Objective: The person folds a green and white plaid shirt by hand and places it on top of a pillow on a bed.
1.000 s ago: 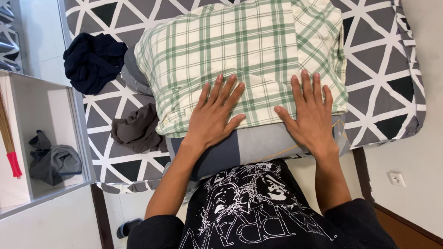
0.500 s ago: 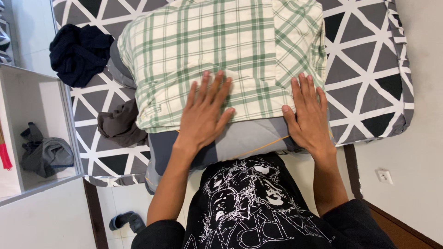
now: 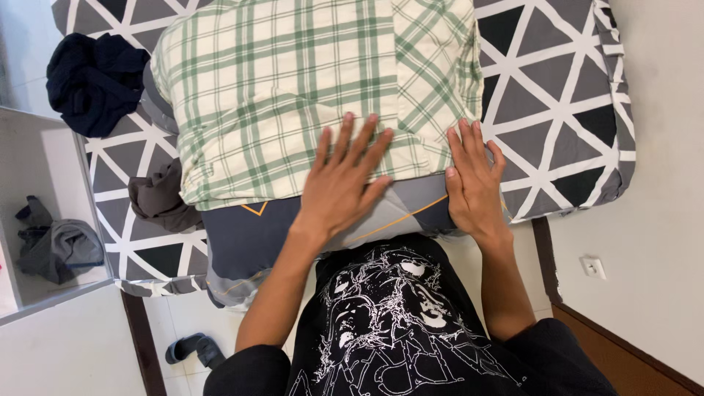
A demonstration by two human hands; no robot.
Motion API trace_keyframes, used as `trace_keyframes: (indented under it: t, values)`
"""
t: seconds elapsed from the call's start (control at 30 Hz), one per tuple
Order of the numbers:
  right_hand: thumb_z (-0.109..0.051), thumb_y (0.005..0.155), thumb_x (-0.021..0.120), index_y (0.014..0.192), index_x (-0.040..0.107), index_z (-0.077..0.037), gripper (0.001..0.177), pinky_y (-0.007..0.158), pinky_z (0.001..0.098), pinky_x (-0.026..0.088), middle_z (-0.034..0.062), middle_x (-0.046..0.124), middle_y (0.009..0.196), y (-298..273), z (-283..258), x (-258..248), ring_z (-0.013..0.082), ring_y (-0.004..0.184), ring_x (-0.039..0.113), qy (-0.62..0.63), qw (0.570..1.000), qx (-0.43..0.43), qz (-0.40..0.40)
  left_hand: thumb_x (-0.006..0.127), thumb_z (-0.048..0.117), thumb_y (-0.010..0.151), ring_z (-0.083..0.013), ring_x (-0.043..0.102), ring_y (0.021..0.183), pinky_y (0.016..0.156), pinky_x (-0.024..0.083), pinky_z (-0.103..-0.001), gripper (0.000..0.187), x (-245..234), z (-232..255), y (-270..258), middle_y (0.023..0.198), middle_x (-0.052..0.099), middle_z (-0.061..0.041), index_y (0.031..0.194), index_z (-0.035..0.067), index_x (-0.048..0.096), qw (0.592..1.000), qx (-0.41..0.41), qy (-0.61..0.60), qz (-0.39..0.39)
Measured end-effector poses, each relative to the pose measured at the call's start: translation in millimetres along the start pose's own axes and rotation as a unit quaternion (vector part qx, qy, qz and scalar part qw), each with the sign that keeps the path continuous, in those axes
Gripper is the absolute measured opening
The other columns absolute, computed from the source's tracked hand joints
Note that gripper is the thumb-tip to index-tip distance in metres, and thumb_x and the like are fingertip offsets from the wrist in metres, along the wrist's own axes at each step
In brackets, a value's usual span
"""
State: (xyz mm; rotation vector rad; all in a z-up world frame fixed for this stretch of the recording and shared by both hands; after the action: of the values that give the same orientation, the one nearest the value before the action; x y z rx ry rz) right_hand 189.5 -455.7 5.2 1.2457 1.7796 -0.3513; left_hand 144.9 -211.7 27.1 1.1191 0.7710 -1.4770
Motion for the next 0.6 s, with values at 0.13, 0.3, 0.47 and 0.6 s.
trace_keyframes:
  t: [0.13, 0.3, 0.47, 0.6]
  values:
    - [-0.013, 0.105, 0.064, 0.141, 0.065, -0.006, 0.037, 0.120, 0.0451, 0.027, 0.0145, 0.061, 0.149, -13.0, 6.0, -1.9, 0.0295, 0.145, 0.051, -0.009, 0.995, -0.007, 0.096, 0.061, 0.040, 0.103, -0.0284, 0.025, 0.157, 0.128, 0.019, -0.052, 0.059, 14.5, 25.7, 9.4, 0.167, 0.033, -0.005, 0.157, 0.024, 0.043, 0.996, 0.059, -0.005, 0.059]
    - [-0.002, 0.092, 0.080, 0.121, 0.073, -0.010, 0.030, 0.105, 0.0400, 0.040, 0.0055, 0.066, 0.121, -17.5, 13.5, -4.9, 0.0246, 0.116, 0.059, -0.014, 0.984, -0.025, 0.179, 0.076, 0.022, 0.093, -0.0254, 0.056, 0.129, 0.113, 0.041, -0.045, 0.036, 15.5, 37.9, 19.8, 0.134, 0.060, -0.008, 0.126, 0.014, 0.065, 0.980, 0.134, -0.003, 0.145]
    - [0.002, 0.088, 0.084, 0.106, 0.073, -0.010, 0.024, 0.094, 0.0381, 0.045, 0.0036, 0.066, 0.107, -17.5, 20.0, -2.4, 0.0241, 0.104, 0.060, -0.014, 0.976, -0.044, 0.211, 0.076, 0.017, 0.088, -0.0222, 0.061, 0.103, 0.097, 0.047, -0.041, 0.025, 11.0, 38.2, 23.7, 0.106, 0.062, -0.004, 0.110, 0.010, 0.067, 0.971, 0.172, -0.008, 0.163]
    - [0.004, 0.085, 0.084, 0.101, 0.074, -0.009, 0.022, 0.090, 0.0373, 0.047, 0.0038, 0.068, 0.101, -18.0, 21.5, -3.8, 0.0241, 0.100, 0.061, -0.003, 0.978, -0.043, 0.205, 0.074, 0.014, 0.092, -0.0207, 0.061, 0.094, 0.094, 0.048, -0.040, 0.017, 12.4, 29.8, 20.3, 0.097, 0.063, -0.002, 0.108, 0.010, 0.069, 0.972, 0.184, -0.014, 0.149]
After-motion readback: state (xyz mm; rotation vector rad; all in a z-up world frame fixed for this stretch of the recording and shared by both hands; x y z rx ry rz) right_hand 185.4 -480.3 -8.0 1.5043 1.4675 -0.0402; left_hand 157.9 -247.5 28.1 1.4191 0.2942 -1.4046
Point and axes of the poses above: each hand's wrist, its own y-axis towards the middle knuckle, its own x-axis out of the palm, z = x × y, the point moved 1 cm from there along y, towards the middle knuckle
